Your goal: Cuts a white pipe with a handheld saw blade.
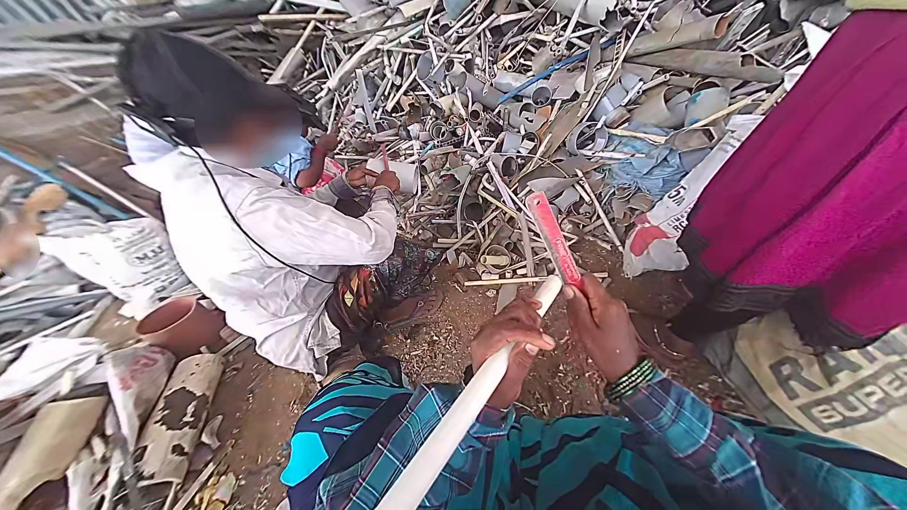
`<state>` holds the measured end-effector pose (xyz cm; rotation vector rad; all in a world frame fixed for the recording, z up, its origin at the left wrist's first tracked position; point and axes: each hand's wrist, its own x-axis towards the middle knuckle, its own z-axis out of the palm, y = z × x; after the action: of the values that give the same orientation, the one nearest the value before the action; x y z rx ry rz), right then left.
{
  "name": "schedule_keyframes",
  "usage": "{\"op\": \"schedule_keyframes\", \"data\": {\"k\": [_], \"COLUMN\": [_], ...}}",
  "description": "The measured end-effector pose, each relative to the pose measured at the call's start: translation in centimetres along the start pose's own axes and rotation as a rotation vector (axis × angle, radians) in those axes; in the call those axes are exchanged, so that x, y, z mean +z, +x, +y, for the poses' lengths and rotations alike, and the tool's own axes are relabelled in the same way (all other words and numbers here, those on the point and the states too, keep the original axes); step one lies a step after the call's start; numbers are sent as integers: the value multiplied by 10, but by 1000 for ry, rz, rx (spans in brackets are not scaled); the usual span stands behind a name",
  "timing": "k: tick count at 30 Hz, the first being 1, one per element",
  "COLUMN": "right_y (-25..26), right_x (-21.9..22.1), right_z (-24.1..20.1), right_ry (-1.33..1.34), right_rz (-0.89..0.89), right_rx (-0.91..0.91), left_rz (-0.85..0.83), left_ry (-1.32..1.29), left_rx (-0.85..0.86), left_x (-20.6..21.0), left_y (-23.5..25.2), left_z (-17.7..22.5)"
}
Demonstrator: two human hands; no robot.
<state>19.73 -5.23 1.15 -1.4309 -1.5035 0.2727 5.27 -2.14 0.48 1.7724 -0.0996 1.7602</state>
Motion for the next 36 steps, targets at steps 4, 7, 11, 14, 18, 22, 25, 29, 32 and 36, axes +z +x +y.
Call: {"op": "schedule_keyframes", "data": {"k": [4, 7, 11, 14, 18, 22, 25, 29, 32, 36], "right_y": [-12, -3, -9, -12, -7, -42, -19, -6, -9, -18], "right_x": [5, -1, 0, 2, -5, 27, 22, -4, -2, 3], "right_z": [-10, -6, -8, -10, -4, -15, 14, 11, 4, -7], "right_ry": [-99, -110, -142, -134, -145, -210, -116, 45, -6, -99], "right_rz": [36, 40, 47, 51, -150, -346, -218, 99, 84, 58], "right_rx": [-140, -99, -111, -141, -22, -54, 133, -11, -116, -175], "left_rz": [8, -14, -6, 8, -81, -241, -166, -86, -111, -88], "left_ry": [-1, -4, -9, -15, -19, -110, -62, 43, 43, 60], "left_rx": [-3, -5, -3, -1, 14, 71, 104, 140, 130, 97], "left_x": [-3, -1, 0, -3, 1, -6, 5, -11, -9, -10], "left_y": [-2, -1, -2, -3, -1, -13, 11, 17, 10, 6], "left_z": [-4, -2, -2, -4, 4, 6, 26, 10, 1, 1]}}
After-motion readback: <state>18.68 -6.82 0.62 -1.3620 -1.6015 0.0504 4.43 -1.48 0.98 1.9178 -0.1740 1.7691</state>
